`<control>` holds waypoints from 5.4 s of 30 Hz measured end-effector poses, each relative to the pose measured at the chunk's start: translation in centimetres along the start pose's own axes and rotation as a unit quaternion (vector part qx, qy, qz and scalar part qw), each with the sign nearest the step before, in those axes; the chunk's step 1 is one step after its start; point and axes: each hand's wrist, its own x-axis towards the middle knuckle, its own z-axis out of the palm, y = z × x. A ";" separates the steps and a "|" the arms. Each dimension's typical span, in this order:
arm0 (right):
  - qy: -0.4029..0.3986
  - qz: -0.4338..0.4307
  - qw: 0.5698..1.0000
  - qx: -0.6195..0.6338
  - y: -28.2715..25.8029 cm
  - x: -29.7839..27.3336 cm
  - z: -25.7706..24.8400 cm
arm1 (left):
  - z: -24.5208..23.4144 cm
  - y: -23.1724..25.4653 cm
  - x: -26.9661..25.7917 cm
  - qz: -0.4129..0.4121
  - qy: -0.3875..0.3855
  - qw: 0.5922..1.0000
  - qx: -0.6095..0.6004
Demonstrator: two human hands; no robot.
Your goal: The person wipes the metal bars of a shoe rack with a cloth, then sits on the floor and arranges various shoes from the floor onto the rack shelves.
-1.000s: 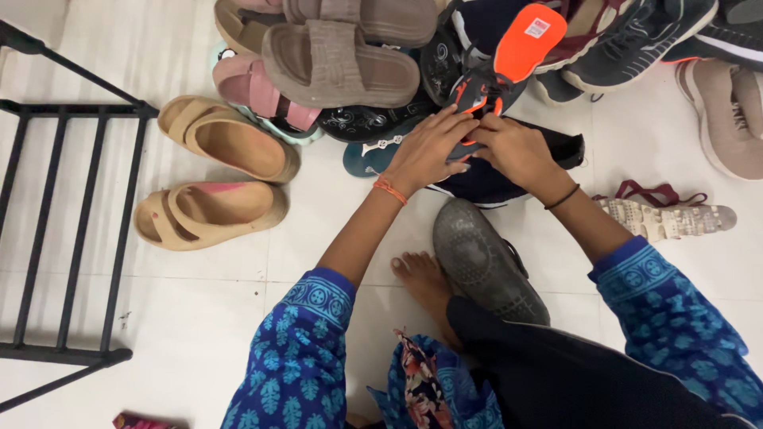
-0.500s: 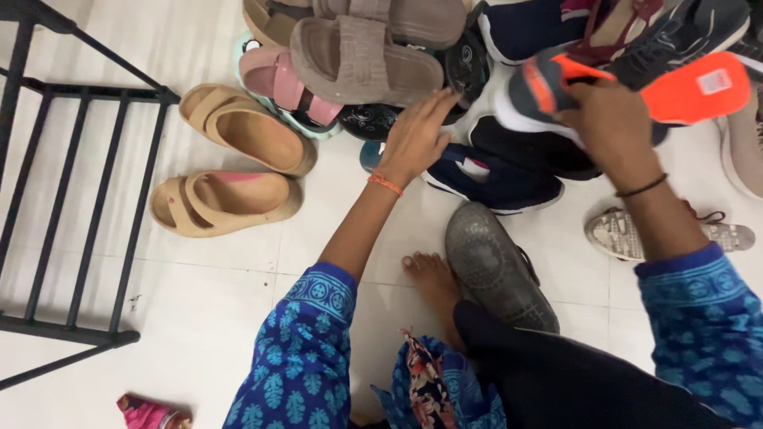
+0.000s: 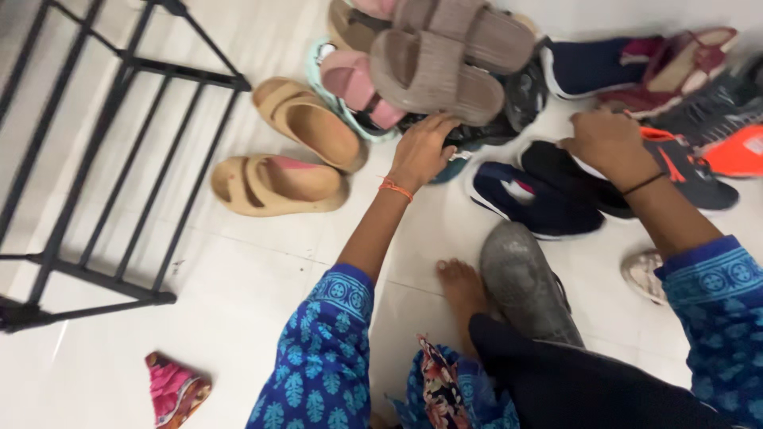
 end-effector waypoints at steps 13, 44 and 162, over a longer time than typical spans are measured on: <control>0.240 -0.196 0.931 0.193 -8.9 19.7 0.4 | -4.9 -3.4 -1.6 -0.110 0.112 0.986 -0.053; -0.230 -0.199 0.547 0.780 -40.3 12.0 -15.1 | -34.1 -5.2 -11.4 -0.186 0.205 0.927 0.255; 0.163 -0.343 0.925 0.021 -16.2 33.3 -5.5 | -4.8 -14.8 -2.3 -0.316 0.023 0.942 -0.105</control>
